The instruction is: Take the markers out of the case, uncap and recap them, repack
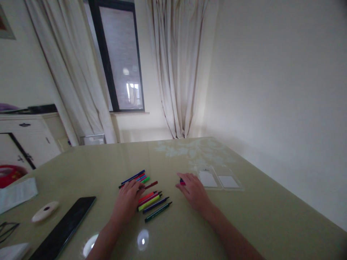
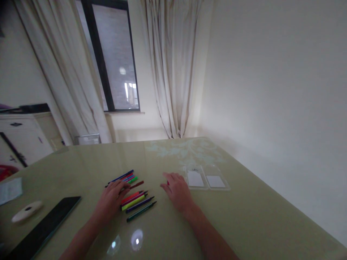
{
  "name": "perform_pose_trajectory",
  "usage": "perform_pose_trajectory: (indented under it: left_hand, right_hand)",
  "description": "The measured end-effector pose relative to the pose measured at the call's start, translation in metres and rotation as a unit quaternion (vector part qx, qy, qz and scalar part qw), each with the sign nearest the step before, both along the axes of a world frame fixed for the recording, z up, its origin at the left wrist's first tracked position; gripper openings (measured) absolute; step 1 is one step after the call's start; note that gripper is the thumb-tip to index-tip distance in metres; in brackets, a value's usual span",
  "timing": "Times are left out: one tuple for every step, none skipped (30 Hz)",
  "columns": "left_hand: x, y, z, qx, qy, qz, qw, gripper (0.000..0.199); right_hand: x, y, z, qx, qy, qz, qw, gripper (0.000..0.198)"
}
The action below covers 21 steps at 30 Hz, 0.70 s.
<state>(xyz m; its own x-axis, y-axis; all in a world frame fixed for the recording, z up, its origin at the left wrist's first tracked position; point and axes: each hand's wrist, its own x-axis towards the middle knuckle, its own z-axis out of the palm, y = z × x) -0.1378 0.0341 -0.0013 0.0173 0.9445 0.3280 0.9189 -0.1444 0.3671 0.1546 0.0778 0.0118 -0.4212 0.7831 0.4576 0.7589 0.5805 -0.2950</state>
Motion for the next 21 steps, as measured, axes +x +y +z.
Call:
perform_pose_trajectory:
  left_hand:
    - [0.006, -0.001, 0.002, 0.014, -0.025, -0.031, 0.999, 0.020]
    - [0.013, -0.003, 0.004, 0.020, -0.051, -0.060, 0.997, 0.021]
    - [0.018, -0.004, 0.005, 0.019, -0.073, -0.082, 0.994, 0.023]
    - [0.023, -0.006, 0.006, 0.013, -0.090, -0.096, 0.991, 0.024]
    - [0.027, -0.008, 0.007, 0.005, -0.104, -0.104, 0.989, 0.026]
    - [0.030, -0.010, 0.008, -0.003, -0.116, -0.111, 0.987, 0.026]
    - [0.033, -0.011, 0.008, -0.011, -0.128, -0.118, 0.985, 0.027]
    - [0.035, -0.013, 0.008, -0.018, -0.140, -0.126, 0.982, 0.028]
    - [0.038, -0.013, 0.008, -0.023, -0.153, -0.134, 0.979, 0.028]
    - [0.040, -0.014, 0.007, -0.026, -0.165, -0.143, 0.976, 0.028]
    - [0.042, -0.014, 0.006, -0.028, -0.174, -0.151, 0.973, 0.028]
    - [0.044, -0.014, 0.005, -0.031, -0.180, -0.160, 0.970, 0.029]
    - [0.044, -0.013, 0.004, -0.032, -0.183, -0.165, 0.969, 0.029]
    - [0.042, -0.012, 0.002, -0.031, -0.184, -0.162, 0.969, 0.030]
    - [0.038, -0.009, 0.001, -0.028, -0.181, -0.153, 0.971, 0.030]
    - [0.031, -0.007, 0.000, -0.021, -0.179, -0.133, 0.975, 0.030]
    - [0.021, -0.004, -0.001, -0.012, -0.176, -0.102, 0.979, 0.030]
    - [0.010, -0.001, -0.001, 0.001, -0.174, -0.071, 0.982, 0.031]
    - [-0.002, 0.002, -0.002, 0.015, -0.178, -0.028, 0.984, 0.033]
    - [-0.013, 0.005, -0.002, 0.015, -0.179, 0.006, 0.984, 0.034]
    - [-0.021, 0.007, -0.003, 0.018, -0.179, 0.026, 0.983, 0.035]
  right_hand:
    - [-0.008, -0.005, -0.001, 0.005, 0.005, 0.041, 0.999, 0.042]
    - [-0.014, -0.009, -0.003, 0.010, 0.003, 0.075, 0.997, 0.041]
    - [-0.020, -0.012, -0.005, 0.013, 0.000, 0.090, 0.996, 0.032]
    - [-0.023, -0.014, -0.007, 0.013, -0.001, 0.096, 0.995, 0.024]
    - [-0.024, -0.015, -0.009, 0.013, 0.001, 0.097, 0.995, 0.019]
    - [-0.024, -0.015, -0.010, 0.013, 0.007, 0.095, 0.995, 0.018]
    - [-0.023, -0.015, -0.010, 0.012, 0.018, 0.098, 0.995, 0.019]
    - [-0.022, -0.015, -0.009, 0.010, 0.030, 0.106, 0.994, 0.020]
    - [-0.020, -0.016, -0.009, 0.008, 0.042, 0.118, 0.992, 0.022]
    - [-0.019, -0.016, -0.008, 0.005, 0.052, 0.131, 0.990, 0.024]
    - [-0.019, -0.016, -0.007, 0.001, 0.057, 0.144, 0.988, 0.025]
    - [-0.018, -0.016, -0.006, -0.003, 0.056, 0.155, 0.986, 0.025]
    - [-0.017, -0.014, -0.005, -0.004, 0.054, 0.161, 0.986, 0.025]
    - [-0.014, -0.010, -0.004, -0.003, 0.051, 0.159, 0.986, 0.026]
    - [-0.009, -0.006, -0.004, -0.001, 0.051, 0.151, 0.987, 0.027]
    - [-0.002, 0.000, -0.003, 0.004, 0.056, 0.133, 0.990, 0.028]
    - [0.008, 0.008, -0.003, 0.007, 0.065, 0.108, 0.992, 0.029]
    - [0.020, 0.015, -0.003, 0.008, 0.082, 0.077, 0.994, 0.031]
    - [0.032, 0.022, -0.003, 0.017, 0.108, 0.033, 0.993, 0.031]
    - [0.044, 0.029, -0.003, 0.031, 0.132, -0.015, 0.991, 0.031]
    - [0.054, 0.035, -0.003, 0.044, 0.149, -0.054, 0.986, 0.030]
